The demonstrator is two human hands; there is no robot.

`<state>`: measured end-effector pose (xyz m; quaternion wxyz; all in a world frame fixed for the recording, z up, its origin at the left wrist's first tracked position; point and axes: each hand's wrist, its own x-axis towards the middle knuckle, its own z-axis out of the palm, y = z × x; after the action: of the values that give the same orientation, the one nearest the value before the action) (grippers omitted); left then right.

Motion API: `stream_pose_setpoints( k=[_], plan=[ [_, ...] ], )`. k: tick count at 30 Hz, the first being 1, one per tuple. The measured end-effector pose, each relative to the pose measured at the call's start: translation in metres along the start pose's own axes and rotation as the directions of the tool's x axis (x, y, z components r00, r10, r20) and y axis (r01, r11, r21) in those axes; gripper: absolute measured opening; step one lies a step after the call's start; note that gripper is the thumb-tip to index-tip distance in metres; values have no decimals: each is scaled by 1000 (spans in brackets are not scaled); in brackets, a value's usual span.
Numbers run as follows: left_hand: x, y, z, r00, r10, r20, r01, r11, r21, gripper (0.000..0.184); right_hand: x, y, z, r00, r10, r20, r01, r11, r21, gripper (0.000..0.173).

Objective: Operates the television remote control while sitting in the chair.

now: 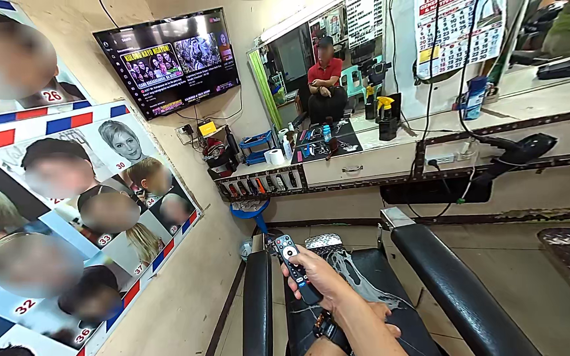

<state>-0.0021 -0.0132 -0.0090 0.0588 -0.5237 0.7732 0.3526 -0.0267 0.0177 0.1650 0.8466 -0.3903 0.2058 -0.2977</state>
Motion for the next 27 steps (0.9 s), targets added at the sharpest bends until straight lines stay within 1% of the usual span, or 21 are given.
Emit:
stream_pose_setpoints(
  k=[3, 7, 12, 17, 23, 27],
  plan=[
    [-2, 2, -1, 1000, 1, -2, -1, 1000, -9, 55, 1, 1, -1, 1000, -12, -2, 12, 1000, 18, 30],
    [-4, 7, -3, 1000, -7, 18, 8, 1000, -21, 54, 2, 1, -1, 1000, -14, -22, 14, 1000, 18, 36],
    [-22, 25, -13, 1000, -19, -3, 19, 1000, -24, 52, 3, 2, -2, 1000, -15, -24, 14, 999, -38, 45],
    [-20, 21, -12, 1000, 4, 3, -4, 1000, -14, 53, 5, 3, -2, 998, 0, -66, -6, 996, -86, 45],
    [-21, 22, -13, 1000, 14, 2, -14, 1000, 0, 53, 8, 5, -2, 998, -1, -61, -8, 990, -143, 43],
    [-23, 25, -15, 1000, 15, 11, -15, 1000, 0, 53, 9, 7, -3, 998, -9, -69, -2, 989, -148, 42]
  ],
)
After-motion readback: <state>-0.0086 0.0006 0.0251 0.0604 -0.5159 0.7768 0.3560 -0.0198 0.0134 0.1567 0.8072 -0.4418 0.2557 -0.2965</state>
